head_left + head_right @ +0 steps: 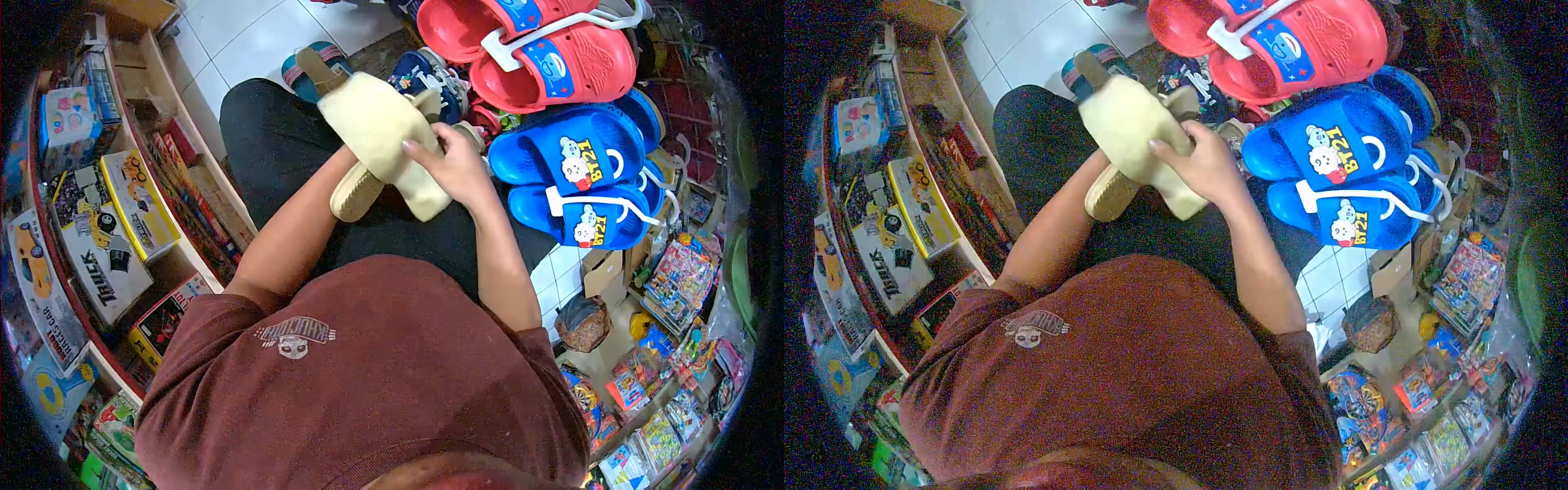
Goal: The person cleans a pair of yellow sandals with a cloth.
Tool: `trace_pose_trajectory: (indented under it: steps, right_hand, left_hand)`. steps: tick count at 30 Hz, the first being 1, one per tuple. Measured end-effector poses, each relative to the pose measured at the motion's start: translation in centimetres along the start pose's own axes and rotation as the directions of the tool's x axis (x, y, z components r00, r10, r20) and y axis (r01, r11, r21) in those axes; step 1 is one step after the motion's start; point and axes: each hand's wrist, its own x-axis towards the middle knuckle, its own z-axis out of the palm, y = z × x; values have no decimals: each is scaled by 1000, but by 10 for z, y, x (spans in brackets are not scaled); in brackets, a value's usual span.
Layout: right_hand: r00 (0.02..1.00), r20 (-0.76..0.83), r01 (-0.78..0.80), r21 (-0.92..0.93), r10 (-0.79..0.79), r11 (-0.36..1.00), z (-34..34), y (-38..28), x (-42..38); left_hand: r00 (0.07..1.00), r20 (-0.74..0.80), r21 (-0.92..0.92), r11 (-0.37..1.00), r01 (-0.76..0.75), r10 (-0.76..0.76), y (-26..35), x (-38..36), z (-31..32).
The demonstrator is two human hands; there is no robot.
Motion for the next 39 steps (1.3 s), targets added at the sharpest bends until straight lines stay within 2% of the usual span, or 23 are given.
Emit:
trace_pose_trajectory:
  steps: [1,3,5,8,9,10,11,12,13,15,17,20,21,22,24,25,26,28,29,31,34,37,39]
  right_hand:
    - [988,113,-114,43,108,993,0,-1,5]
    - [963,249,-136,138,99,981,-5,-8,5]
    - [953,303,-58,128,17,990,-11,-6,2]
    - [945,319,15,156,-65,988,-20,-18,-9]
    - [946,314,31,171,-84,985,-26,-30,-17]
    - [946,316,56,55,-70,997,-37,-61,-32]
    - [927,332,182,3,-173,983,-42,-71,-45]
    - [818,390,505,-134,-423,852,-47,-75,-54]
    - [767,463,537,-85,-444,839,-54,-91,-65]
    - [745,540,422,73,-391,904,-68,-116,-76]
    - [849,491,161,109,-194,981,-66,-117,-74]
    - [938,346,-84,310,-30,947,-42,-92,-40]
    - [944,328,-243,656,20,714,-20,-57,-20]
    - [956,290,-257,743,48,618,-8,-43,-6]
    - [990,136,-110,650,27,752,16,-9,12]
    - [998,59,-42,590,9,806,23,-4,15]
    - [1000,2,6,458,-7,889,26,-2,14]
    - [992,-103,85,146,-70,986,25,-7,11]
    - [967,-219,80,-206,-126,975,28,-14,5]
    - [889,-369,130,-362,-270,923,40,-11,-1]
    - [797,-456,221,-390,-396,894,57,-12,-4]
    - [876,-422,169,-185,-234,968,63,-9,3]
    - [852,-483,121,-191,-200,974,62,0,14]
  left_hand:
    - [1000,-5,10,1000,-6,6,-2,-1,1]
    - [999,-17,32,999,-28,29,-2,-4,3]
    - [995,-46,103,991,-80,85,-1,-7,6]
    - [939,-55,477,835,-275,340,-1,-3,9]
    - [932,-63,506,816,-278,357,0,-4,9]
    - [927,-57,518,805,-291,371,2,-3,8]
    - [989,-145,17,1000,-12,14,10,-16,22]
    - [990,-142,23,1000,-7,11,12,-16,19]
    - [990,-140,30,1000,-1,5,13,-14,16]
    - [995,-99,69,998,16,-9,15,-6,-2]
    - [917,342,-155,950,271,-206,19,0,-23]
    - [919,359,-196,950,243,-161,18,6,-29]
    - [970,224,-114,985,125,-97,15,1,-19]
    - [996,84,-1,999,32,-32,13,-4,-8]
    - [1000,14,91,996,25,-26,16,-5,-11]
    - [922,343,-131,963,236,-179,24,-2,-25]
    - [916,370,-94,975,203,-155,21,-1,-39]
    - [937,297,-67,975,211,-183,21,2,-32]
    - [944,265,-50,975,216,-195,22,5,-29]
    - [973,200,-76,988,132,-114,17,8,-28]
    - [973,216,-139,984,114,-82,14,9,-34]
    - [964,250,-164,978,130,-86,14,10,-32]
    - [994,108,-107,994,16,-5,14,-1,-18]
